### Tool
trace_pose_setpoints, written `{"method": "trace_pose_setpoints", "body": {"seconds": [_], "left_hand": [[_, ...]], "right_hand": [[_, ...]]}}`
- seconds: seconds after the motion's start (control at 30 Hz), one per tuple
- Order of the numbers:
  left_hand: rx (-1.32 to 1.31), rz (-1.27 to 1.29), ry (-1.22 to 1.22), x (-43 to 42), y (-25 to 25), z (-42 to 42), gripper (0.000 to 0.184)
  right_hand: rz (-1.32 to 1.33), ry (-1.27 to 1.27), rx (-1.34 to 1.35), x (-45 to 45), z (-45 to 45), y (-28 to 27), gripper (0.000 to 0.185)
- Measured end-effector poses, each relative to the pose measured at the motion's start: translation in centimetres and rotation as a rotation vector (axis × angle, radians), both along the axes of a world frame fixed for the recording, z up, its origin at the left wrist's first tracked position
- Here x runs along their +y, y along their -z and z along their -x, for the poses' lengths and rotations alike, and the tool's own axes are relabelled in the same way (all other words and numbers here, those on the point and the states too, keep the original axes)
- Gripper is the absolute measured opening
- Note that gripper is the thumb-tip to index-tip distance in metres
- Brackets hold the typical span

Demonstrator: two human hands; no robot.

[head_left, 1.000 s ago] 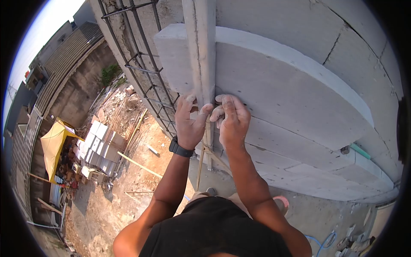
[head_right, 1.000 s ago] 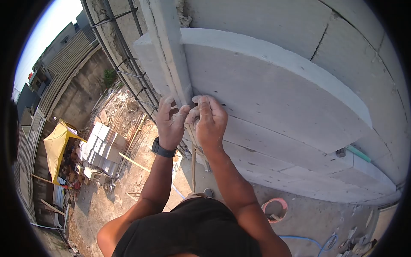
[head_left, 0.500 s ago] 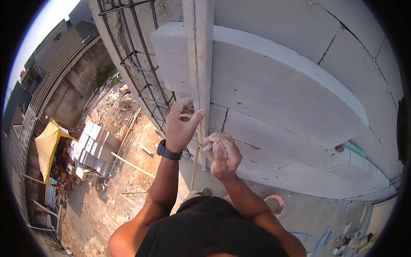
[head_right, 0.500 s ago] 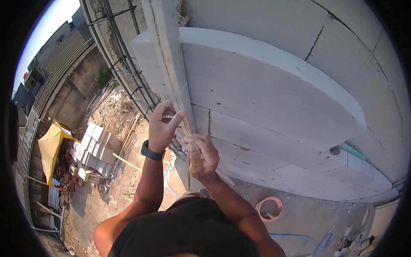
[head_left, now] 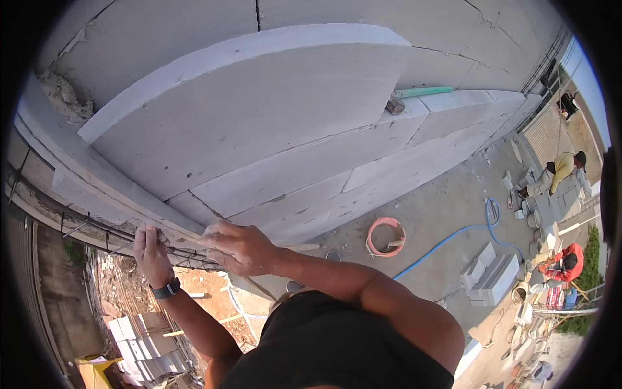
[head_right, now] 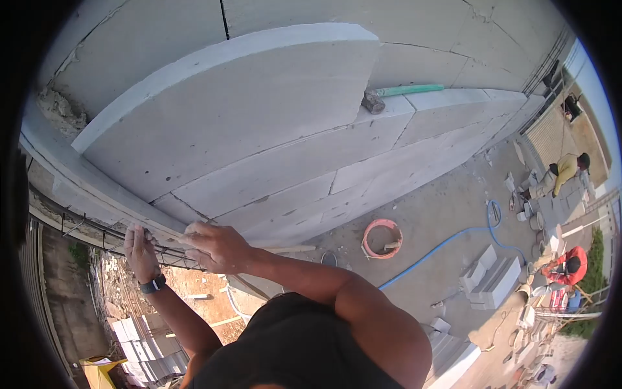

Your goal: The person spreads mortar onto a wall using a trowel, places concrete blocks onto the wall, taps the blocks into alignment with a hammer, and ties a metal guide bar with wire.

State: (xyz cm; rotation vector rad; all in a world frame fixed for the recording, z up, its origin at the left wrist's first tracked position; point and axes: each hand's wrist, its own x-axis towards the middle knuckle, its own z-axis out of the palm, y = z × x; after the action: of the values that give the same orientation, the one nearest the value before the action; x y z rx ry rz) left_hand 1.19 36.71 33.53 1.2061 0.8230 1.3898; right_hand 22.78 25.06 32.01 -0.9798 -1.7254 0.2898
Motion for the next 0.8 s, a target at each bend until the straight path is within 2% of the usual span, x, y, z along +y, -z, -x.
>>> {"method": "trace_pose_setpoints", "body": {"seconds": [0.07,0.13,0.23,0.37,0.5,0.6,0.67,0.73,0.8], "left_hand": [[0.023,-0.014,-0.042,0.3,0.0,-0.2,0.012],[0.157,-0.121,-0.097,0.5,-0.2,-0.2,0.016],[0.163,-0.145,-0.218,0.0,-1.3,-1.5,0.02],[0.323,-0.26,-0.316,-0.1,-2.7,-2.0,0.021],[0.285,-0.214,-0.333,0.0,-3.3,-1.6,0.021],[0.35,-0.258,-0.314,1.2,-2.8,-0.1,0.017],[0.5,-0.371,-0.366,1.4,-2.7,0.1,0.013],[0.427,-0.301,-0.373,0.7,-3.9,-1.5,0.016],[0.401,-0.146,-0.25,0.6,-4.2,0.0,0.011]], "right_hand": [[0.023,0.125,0.063,-0.2,-3.3,-1.2,0.03],[0.034,0.248,0.085,-0.8,-6.1,-2.2,0.028],[-0.021,0.351,0.108,-1.3,-9.4,-2.2,0.025],[-0.04,0.415,0.148,-2.0,-11.8,-2.9,0.022],[-0.05,0.377,0.184,-2.1,-13.5,-3.0,0.022],[-0.101,0.399,0.111,-1.7,-15.1,-3.3,0.024],[-0.208,0.509,0.047,-1.6,-16.4,-3.7,0.025],[-0.179,0.535,0.005,-1.4,-18.0,-4.2,0.025],[-0.159,0.505,-0.03,-1.4,-18.4,-4.0,0.025]]}}
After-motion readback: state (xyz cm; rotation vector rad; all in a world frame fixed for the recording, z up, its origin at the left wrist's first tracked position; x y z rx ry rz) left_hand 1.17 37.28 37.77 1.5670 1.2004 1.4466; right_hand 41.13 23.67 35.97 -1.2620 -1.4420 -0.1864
